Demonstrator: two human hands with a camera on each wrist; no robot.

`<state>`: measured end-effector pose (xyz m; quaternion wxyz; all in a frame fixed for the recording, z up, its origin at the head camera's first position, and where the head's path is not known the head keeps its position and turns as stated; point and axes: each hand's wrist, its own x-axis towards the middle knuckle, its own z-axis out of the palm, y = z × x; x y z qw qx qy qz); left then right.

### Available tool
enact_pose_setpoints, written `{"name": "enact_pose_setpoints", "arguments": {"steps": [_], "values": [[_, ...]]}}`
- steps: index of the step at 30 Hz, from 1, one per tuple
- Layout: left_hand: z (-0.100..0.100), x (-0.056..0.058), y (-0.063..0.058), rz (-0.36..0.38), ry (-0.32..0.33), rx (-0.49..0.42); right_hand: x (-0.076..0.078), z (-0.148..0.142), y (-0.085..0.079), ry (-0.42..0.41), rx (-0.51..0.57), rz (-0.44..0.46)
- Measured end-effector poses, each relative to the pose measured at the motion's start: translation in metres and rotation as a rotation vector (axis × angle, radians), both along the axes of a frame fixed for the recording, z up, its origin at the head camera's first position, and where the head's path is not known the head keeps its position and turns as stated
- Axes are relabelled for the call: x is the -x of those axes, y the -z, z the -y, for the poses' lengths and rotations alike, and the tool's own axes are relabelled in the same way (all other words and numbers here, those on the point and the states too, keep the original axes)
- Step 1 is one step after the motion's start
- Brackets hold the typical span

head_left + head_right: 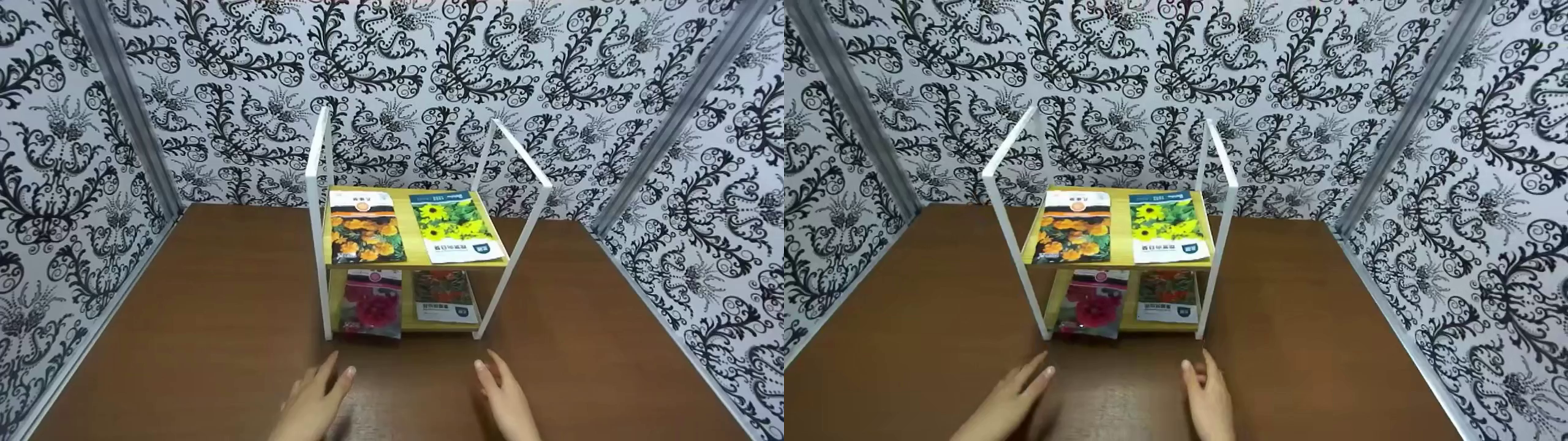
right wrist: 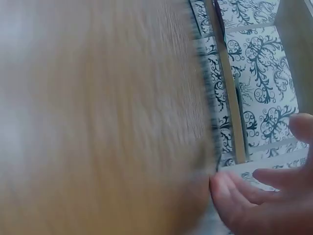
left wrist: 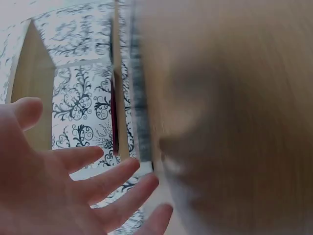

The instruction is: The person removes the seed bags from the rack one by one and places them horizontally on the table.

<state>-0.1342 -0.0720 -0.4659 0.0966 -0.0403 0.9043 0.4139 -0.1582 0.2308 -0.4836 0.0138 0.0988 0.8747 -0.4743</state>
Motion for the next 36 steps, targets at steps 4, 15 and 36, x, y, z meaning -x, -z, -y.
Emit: {"name": "enact_pose_setpoints", "arguments": {"steps": [4, 15, 36], "values": [[0.003, 0.003, 0.003, 0.055, 0.045, -0.241, -0.002, 0.009, 0.006, -0.006, 0.209, -0.070], [0.001, 0.009, 0.031, 0.055, 0.063, -0.739, 0.002, 0.042, 0.022, -0.130, 0.563, -0.124], [-0.007, 0.046, 0.045, -0.143, 0.036, -0.922, 0.035, 0.102, 0.029, -0.161, 0.672, -0.201]]}}
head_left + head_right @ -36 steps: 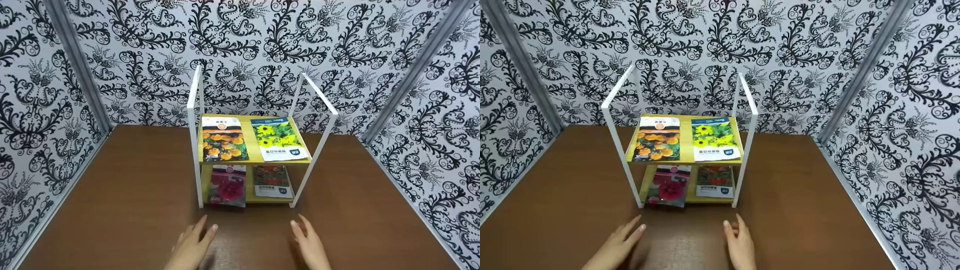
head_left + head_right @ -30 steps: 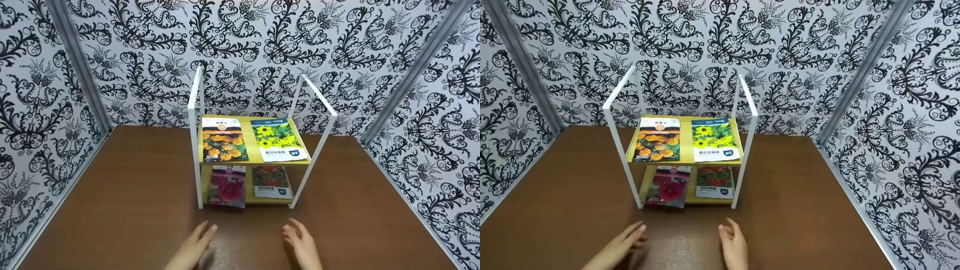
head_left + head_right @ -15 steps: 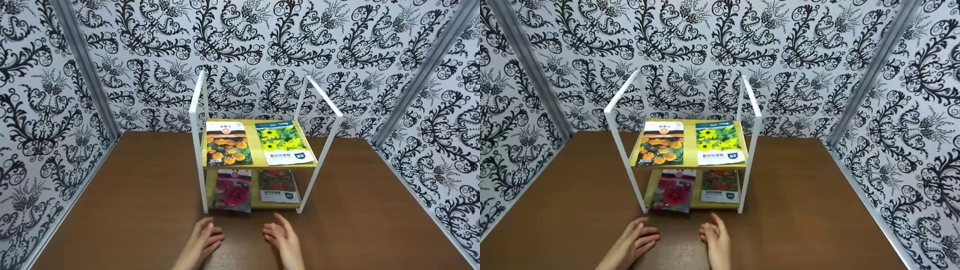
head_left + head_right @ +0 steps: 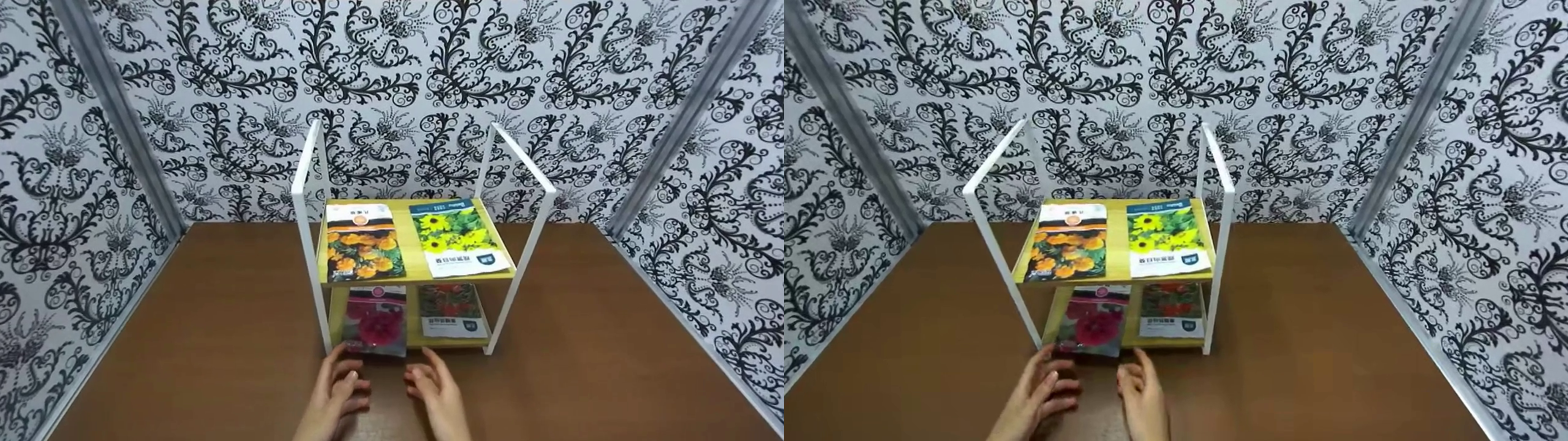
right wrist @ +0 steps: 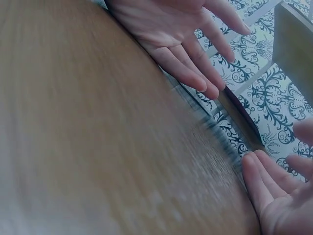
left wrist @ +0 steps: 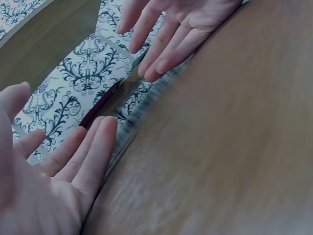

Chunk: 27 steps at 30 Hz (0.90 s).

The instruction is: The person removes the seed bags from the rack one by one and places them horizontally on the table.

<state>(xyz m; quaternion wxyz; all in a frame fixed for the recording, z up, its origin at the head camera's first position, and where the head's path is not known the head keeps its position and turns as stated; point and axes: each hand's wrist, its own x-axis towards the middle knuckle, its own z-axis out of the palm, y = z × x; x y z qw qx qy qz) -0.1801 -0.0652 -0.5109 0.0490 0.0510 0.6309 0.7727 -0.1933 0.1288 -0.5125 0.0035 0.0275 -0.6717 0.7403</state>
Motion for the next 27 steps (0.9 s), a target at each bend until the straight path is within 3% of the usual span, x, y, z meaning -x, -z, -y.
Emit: {"name": "enact_pose_setpoints", "arguments": {"steps": [5, 10, 18, 27], "values": [[0.004, 0.002, 0.000, -0.030, -0.054, 0.119, 0.006, 0.009, 0.000, -0.035, 0.033, -0.006], [0.000, 0.004, 0.003, -0.002, -0.021, 0.134, 0.012, 0.009, 0.000, -0.023, 0.013, 0.033], [0.008, 0.005, 0.004, -0.025, 0.065, 0.150, 0.015, 0.012, -0.003, -0.062, -0.014, 0.055], [0.009, 0.011, 0.003, -0.009, 0.084, 0.112, 0.024, 0.009, -0.002, -0.077, -0.033, 0.100]]}}
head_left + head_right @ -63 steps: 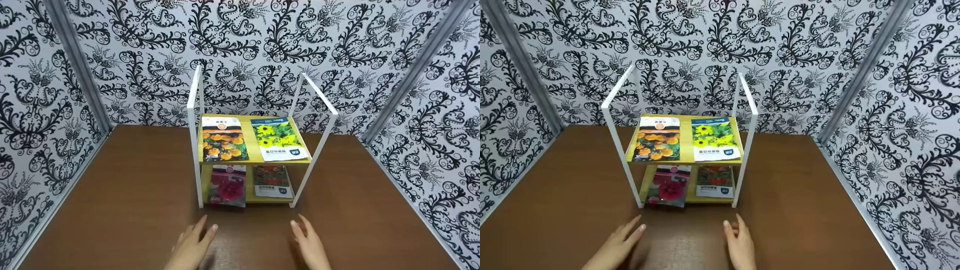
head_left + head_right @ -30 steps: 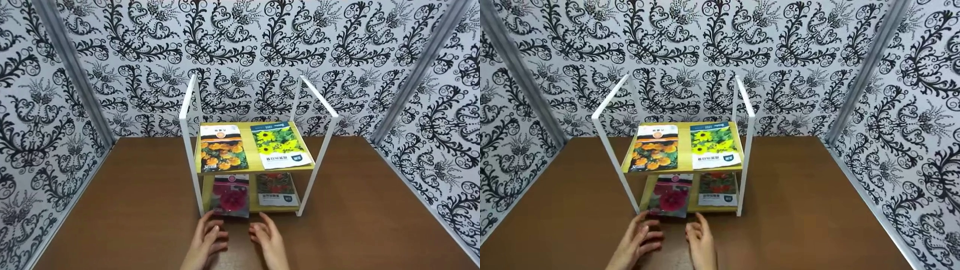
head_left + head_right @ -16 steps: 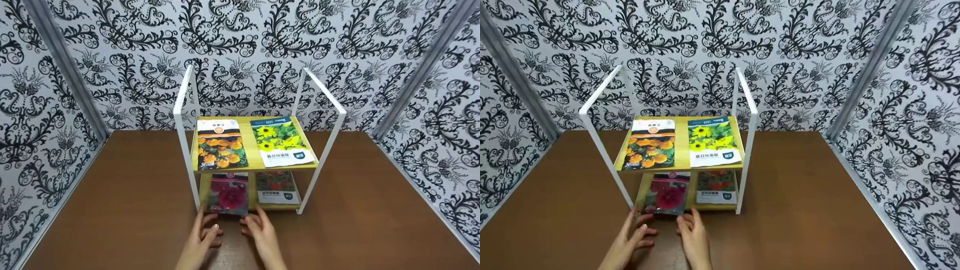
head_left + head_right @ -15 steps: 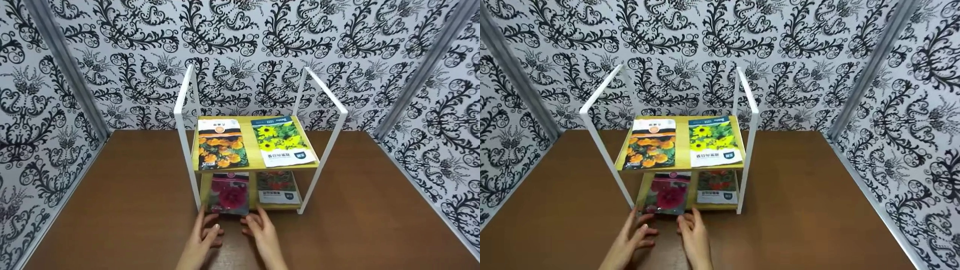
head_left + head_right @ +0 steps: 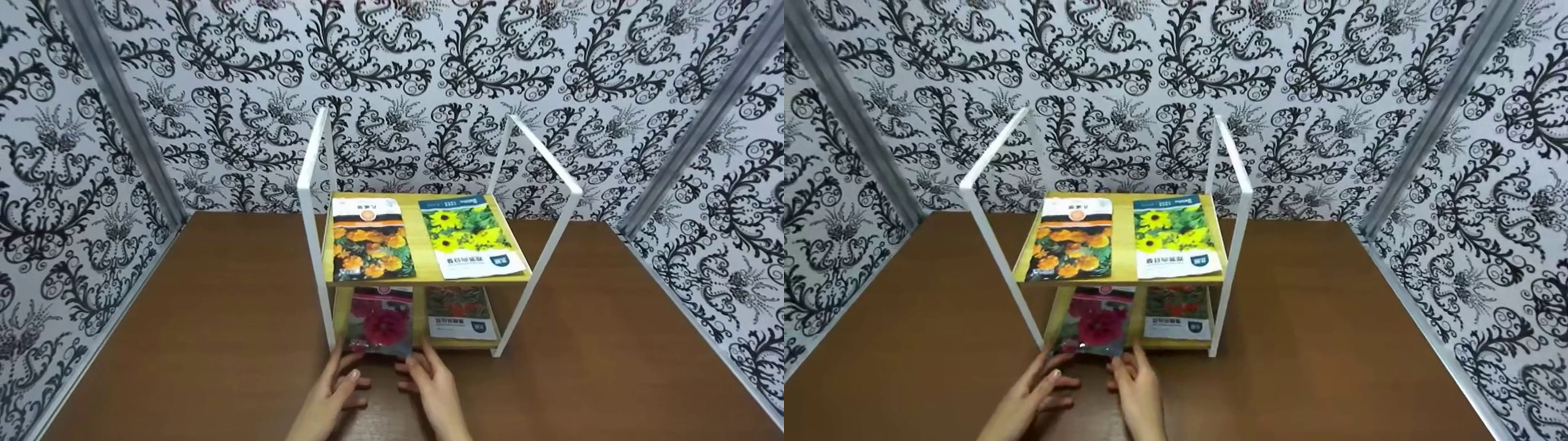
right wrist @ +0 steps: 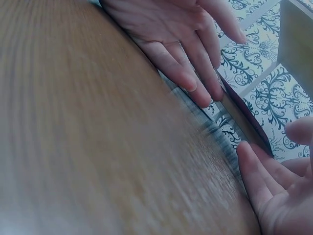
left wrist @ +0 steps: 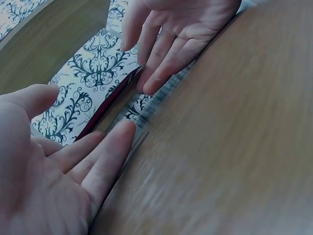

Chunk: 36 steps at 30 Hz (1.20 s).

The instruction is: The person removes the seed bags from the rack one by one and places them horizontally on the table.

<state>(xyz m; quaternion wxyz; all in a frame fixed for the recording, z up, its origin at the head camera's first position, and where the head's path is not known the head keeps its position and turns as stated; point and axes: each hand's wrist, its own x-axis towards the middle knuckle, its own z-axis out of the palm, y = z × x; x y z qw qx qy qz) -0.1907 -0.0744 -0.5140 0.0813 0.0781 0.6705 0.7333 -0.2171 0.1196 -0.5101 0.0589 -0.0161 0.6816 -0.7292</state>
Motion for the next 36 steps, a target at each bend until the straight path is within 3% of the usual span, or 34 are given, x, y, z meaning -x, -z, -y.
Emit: {"name": "enact_pose_setpoints", "arguments": {"steps": [10, 15, 19, 24, 29, 36], "values": [[0.0051, -0.0063, 0.0011, 0.035, 0.000, -0.076, -0.0027, 0.0056, 0.0015, 0.027, 0.001, -0.013], [0.0033, -0.0020, -0.0032, 0.015, -0.015, -0.078, 0.0028, 0.0041, -0.0002, 0.081, -0.017, -0.042], [0.0047, -0.0011, -0.0019, -0.015, -0.087, -0.086, 0.0046, 0.0019, 0.0005, 0.141, -0.011, -0.015], [0.0086, 0.0003, -0.0007, -0.047, -0.220, -0.017, 0.0040, 0.0009, -0.0005, 0.209, -0.038, 0.010], [0.0095, -0.0027, 0.0033, -0.035, -0.256, 0.009, 0.0007, 0.0031, -0.0003, 0.161, -0.073, 0.023], [0.0098, -0.0049, 0.0033, -0.054, -0.231, -0.029, -0.0035, 0.0044, -0.0024, 0.052, -0.096, -0.009]]}}
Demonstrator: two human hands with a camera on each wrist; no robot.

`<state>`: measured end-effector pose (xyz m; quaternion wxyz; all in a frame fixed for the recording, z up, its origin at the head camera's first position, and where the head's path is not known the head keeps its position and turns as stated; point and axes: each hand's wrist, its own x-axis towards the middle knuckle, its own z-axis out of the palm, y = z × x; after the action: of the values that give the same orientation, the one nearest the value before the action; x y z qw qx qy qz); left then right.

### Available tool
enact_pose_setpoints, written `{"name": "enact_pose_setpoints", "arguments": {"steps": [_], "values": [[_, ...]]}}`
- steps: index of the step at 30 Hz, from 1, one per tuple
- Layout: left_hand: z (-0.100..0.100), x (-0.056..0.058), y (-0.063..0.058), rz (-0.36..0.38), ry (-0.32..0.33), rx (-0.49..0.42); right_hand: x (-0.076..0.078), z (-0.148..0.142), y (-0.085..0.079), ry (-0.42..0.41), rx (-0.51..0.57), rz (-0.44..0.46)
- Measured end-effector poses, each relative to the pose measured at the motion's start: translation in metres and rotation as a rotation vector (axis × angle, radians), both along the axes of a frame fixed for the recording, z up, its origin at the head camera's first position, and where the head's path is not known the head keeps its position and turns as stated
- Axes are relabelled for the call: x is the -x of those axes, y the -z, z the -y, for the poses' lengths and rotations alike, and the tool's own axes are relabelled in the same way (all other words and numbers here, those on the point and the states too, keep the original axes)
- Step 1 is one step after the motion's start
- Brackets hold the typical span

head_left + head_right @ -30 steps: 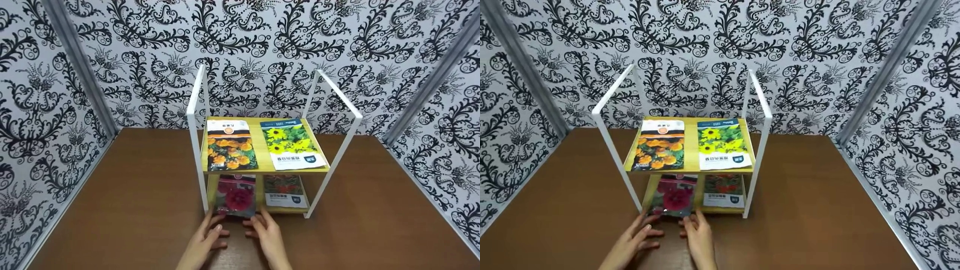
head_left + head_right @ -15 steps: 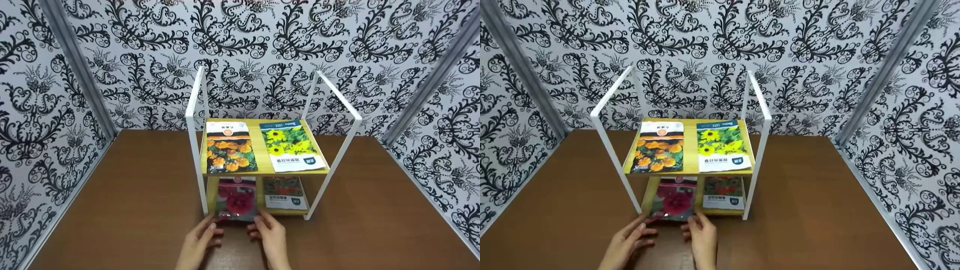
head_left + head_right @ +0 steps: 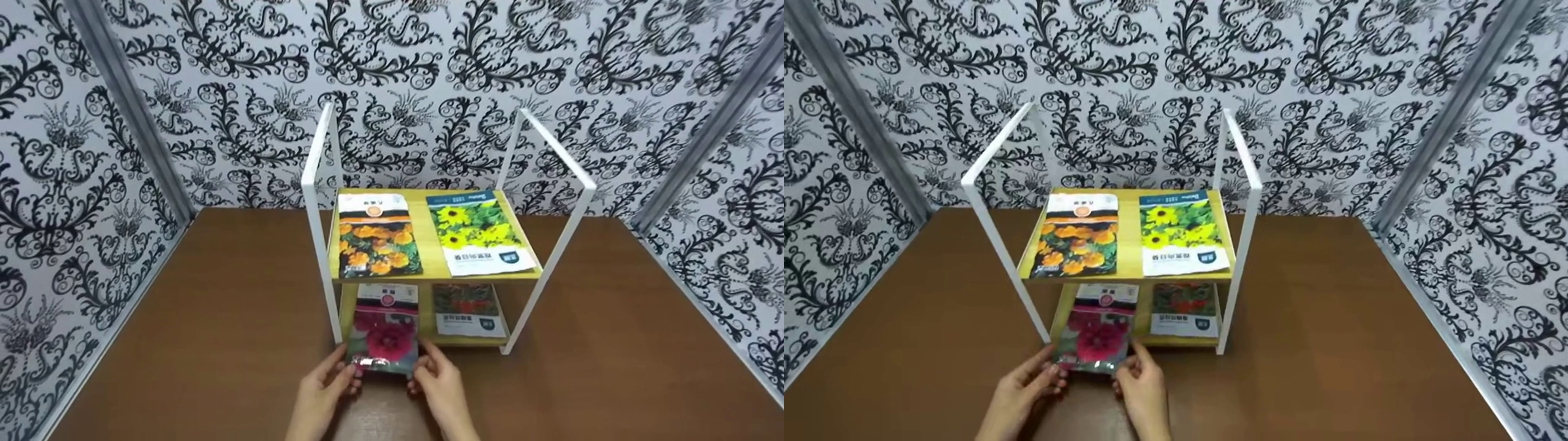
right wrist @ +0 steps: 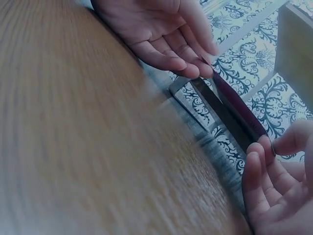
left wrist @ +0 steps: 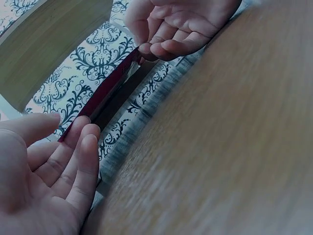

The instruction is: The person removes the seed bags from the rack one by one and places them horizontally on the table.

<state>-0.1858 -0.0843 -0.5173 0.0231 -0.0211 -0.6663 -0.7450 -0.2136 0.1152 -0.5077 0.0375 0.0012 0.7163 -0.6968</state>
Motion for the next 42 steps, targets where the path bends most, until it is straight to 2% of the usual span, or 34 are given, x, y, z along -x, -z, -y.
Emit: {"name": "enact_pose_setpoints", "arguments": {"steps": [7, 15, 20, 27, 32, 35, 39, 42], "values": [[0.004, -0.005, -0.001, -0.004, 0.020, 0.010, -0.008, -0.001, 0.000, -0.071, 0.047, 0.020], [0.009, -0.013, 0.004, -0.005, 0.036, 0.029, -0.024, -0.001, 0.005, -0.129, 0.063, -0.013], [0.012, -0.020, 0.002, 0.024, 0.092, -0.024, -0.030, -0.002, 0.006, -0.166, 0.077, 0.020], [0.015, -0.034, 0.000, 0.056, 0.188, -0.026, -0.031, -0.007, 0.010, -0.168, 0.013, 0.006], [0.016, -0.042, -0.002, 0.088, 0.243, -0.095, -0.035, -0.009, 0.008, -0.196, -0.001, 0.009], [0.017, -0.045, -0.003, 0.055, 0.273, -0.117, -0.039, -0.012, 0.005, -0.216, -0.003, 0.014], [0.018, -0.046, -0.004, -0.046, 0.319, -0.121, -0.045, -0.015, 0.000, -0.214, -0.005, -0.002], [0.019, -0.046, -0.004, -0.119, 0.329, -0.097, -0.049, -0.015, -0.001, -0.223, 0.014, -0.025]]}}
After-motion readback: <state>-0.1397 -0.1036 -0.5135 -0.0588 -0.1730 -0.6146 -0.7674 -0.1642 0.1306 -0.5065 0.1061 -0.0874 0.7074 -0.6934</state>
